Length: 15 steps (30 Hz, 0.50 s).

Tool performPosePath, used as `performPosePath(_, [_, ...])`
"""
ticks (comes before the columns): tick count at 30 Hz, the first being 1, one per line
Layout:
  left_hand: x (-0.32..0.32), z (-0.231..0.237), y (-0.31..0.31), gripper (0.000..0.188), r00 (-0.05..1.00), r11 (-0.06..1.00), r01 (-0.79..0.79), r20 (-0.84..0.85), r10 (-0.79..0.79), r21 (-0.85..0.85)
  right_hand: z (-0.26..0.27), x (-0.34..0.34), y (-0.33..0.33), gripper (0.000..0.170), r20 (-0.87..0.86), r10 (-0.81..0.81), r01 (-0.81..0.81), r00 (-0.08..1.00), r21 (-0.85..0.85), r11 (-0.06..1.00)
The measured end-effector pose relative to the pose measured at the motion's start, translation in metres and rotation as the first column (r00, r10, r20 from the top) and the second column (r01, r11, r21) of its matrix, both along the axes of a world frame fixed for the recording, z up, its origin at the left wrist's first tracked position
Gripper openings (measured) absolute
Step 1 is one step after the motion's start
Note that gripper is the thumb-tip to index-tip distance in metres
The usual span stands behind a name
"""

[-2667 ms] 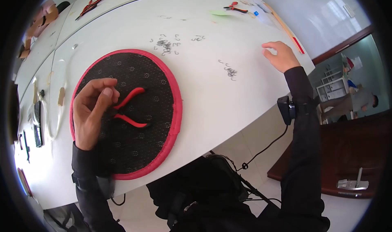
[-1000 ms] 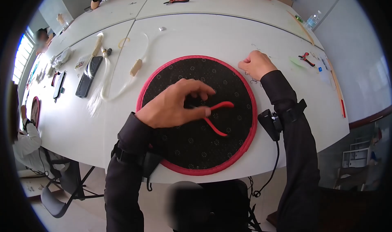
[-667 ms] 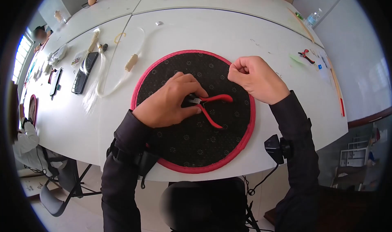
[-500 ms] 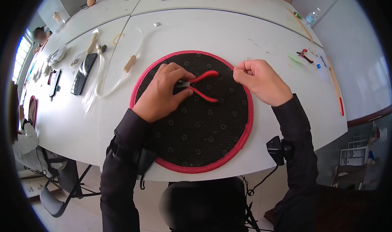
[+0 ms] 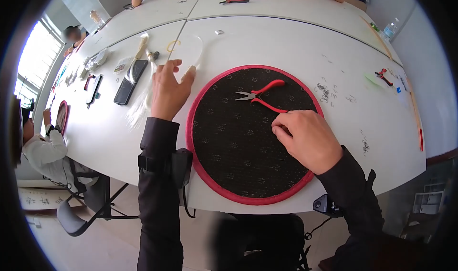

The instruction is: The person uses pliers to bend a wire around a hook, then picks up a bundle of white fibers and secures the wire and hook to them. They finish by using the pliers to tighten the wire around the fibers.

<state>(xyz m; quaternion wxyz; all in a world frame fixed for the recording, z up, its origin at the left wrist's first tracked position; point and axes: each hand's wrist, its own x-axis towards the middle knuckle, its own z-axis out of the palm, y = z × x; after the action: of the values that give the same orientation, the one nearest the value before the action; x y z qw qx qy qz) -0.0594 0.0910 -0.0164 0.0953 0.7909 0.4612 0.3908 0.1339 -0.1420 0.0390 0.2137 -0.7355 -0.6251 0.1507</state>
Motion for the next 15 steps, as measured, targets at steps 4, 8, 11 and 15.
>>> performPosePath(4, [-0.010,-0.015,0.006,0.033,0.973,0.996,-0.082,-0.219,0.070,-0.044,0.018,-0.009,0.009,0.013,-0.098,-0.041,0.038,0.994,-0.037,0.999])
performPosePath(8, [-0.010,-0.010,0.017,0.028,0.995,0.996,-0.045,-0.095,0.037,-0.083,0.024,-0.015,0.028,0.016,-0.205,-0.026,0.026,0.978,-0.004,1.000])
performPosePath(11, [-0.003,0.015,0.002,0.022,0.956,0.974,0.188,0.253,-0.151,-0.129,0.017,-0.012,0.048,0.022,-0.313,0.013,0.020,0.950,0.104,0.994])
performPosePath(15, [0.006,0.025,-0.003,0.029,0.752,0.757,0.573,0.568,-0.334,-0.314,0.001,-0.003,0.083,0.028,-0.540,0.009,0.056,0.842,0.104,0.993])
